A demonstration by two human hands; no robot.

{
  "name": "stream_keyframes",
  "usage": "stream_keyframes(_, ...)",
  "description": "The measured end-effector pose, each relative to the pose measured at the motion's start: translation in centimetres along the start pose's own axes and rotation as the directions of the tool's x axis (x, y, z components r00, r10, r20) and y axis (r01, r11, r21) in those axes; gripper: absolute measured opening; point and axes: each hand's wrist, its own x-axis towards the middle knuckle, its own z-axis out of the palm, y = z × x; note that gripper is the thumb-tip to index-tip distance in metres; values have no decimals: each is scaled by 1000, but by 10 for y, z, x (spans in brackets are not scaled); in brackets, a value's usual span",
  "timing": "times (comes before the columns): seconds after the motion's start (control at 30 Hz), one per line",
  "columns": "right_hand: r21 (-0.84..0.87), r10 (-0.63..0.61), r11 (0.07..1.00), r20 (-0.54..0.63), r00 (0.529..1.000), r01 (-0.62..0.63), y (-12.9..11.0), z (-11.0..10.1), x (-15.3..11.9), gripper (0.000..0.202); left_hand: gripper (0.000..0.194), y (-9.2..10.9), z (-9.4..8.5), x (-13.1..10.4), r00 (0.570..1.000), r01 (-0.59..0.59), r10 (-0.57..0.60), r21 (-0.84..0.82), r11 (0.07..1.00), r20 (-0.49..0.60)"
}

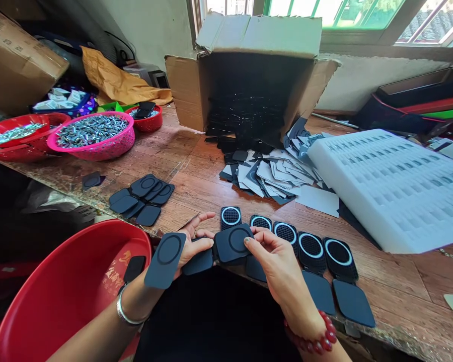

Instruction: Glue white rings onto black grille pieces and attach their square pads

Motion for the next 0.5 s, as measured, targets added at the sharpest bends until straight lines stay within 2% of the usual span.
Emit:
stream_keyframes(0.07,-37,-16,999,-3,1000,16,1,-1,1,40,76,3,1,-2,1000,-9,10,46,999,-8)
stream_keyframes(0.17,-59,-31,998,1,1000,31,1,-2,1,40,65,8,2,-4,993,-109,116,186,977,-23)
stream_keyframes(0.23,-63,-29,998,9,1000,30,0,-2,1,39,62,8,0,-4,988,-149,151,229,962,8)
stream_keyframes(0.33,-70,-14,997,13,1000,15,-2,-1,1,39,60,3,-6,-2,980,-200,188,249,948,71)
stream_keyframes(0.5,-89,-1,996,12,1000,2,-4,-1,1,37,60,-8,-14,1,973,-227,212,233,945,88)
